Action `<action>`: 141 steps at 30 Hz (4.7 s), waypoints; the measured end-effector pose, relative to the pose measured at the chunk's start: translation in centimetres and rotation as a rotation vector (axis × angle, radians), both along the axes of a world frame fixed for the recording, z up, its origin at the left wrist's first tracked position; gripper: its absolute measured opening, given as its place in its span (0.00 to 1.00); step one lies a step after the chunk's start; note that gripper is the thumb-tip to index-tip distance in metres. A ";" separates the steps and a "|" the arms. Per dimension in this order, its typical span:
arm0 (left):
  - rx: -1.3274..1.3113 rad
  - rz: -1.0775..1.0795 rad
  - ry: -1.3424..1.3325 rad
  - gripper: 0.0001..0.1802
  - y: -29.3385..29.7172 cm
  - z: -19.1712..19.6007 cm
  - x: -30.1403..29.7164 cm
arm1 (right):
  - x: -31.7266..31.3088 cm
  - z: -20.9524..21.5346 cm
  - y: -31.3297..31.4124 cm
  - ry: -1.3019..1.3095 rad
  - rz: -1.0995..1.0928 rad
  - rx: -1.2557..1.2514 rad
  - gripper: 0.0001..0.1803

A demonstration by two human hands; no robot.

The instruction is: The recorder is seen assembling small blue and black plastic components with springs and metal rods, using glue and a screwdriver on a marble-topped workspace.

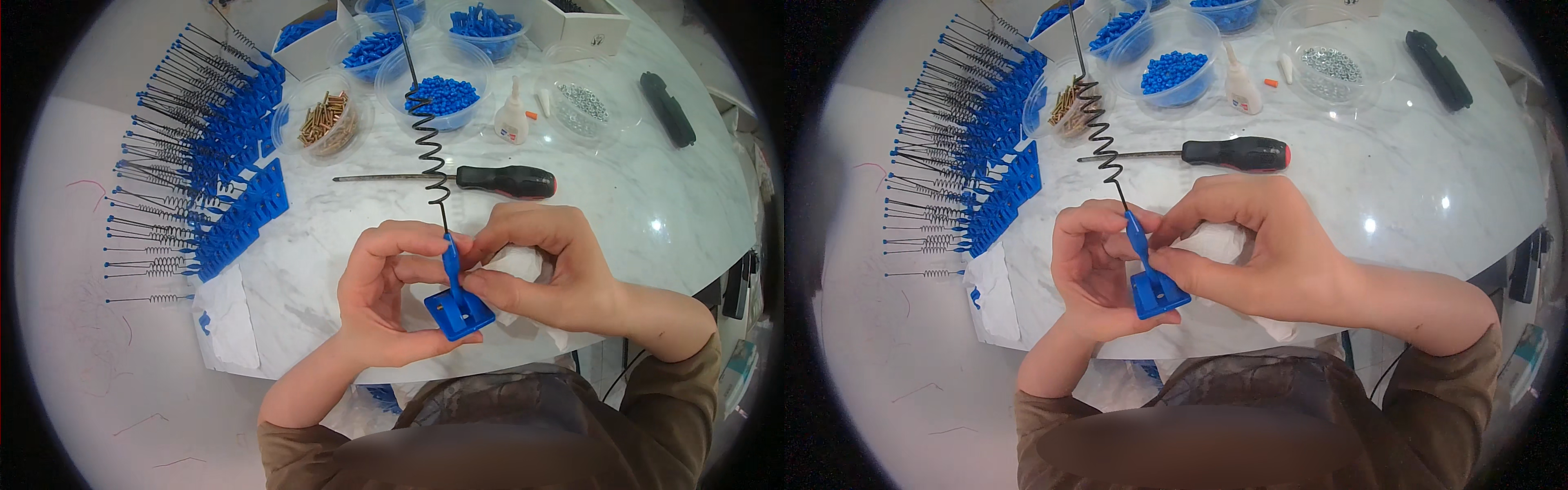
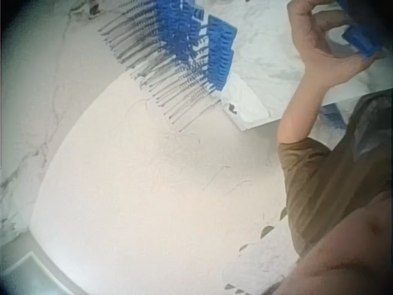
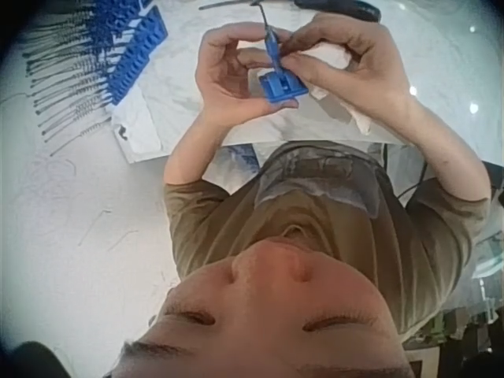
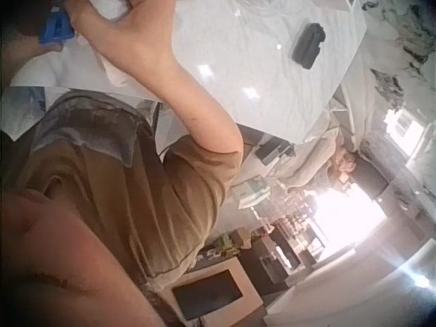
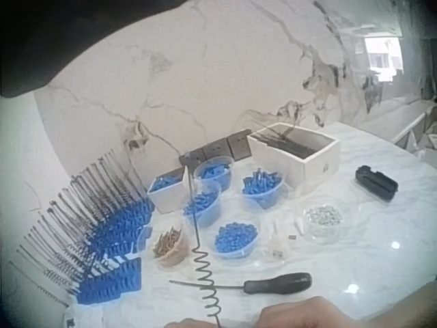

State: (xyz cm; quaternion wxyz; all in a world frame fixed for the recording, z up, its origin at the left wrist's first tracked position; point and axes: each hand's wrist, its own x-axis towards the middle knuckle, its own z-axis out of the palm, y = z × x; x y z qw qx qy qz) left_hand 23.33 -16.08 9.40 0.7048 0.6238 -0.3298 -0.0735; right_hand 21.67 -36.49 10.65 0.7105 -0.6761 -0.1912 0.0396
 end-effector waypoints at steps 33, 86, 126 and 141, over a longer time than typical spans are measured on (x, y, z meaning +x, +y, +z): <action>0.135 0.288 -0.343 0.35 -1.5 -0.6 -1.4 | -1.0 -0.5 1.2 0.081 -0.149 -0.018 0.10; -0.014 0.262 -0.019 0.50 1.2 0.7 -0.6 | 4.5 -0.9 0.1 -0.795 -0.208 -0.705 0.19; -0.113 0.183 -0.042 0.51 0.5 0.2 -0.7 | 1.7 0.4 -1.3 -0.887 -0.210 -0.729 0.35; 0.036 0.262 -0.060 0.48 -0.2 -0.7 -0.7 | 1.0 1.2 -1.0 -0.760 -0.119 -0.898 0.35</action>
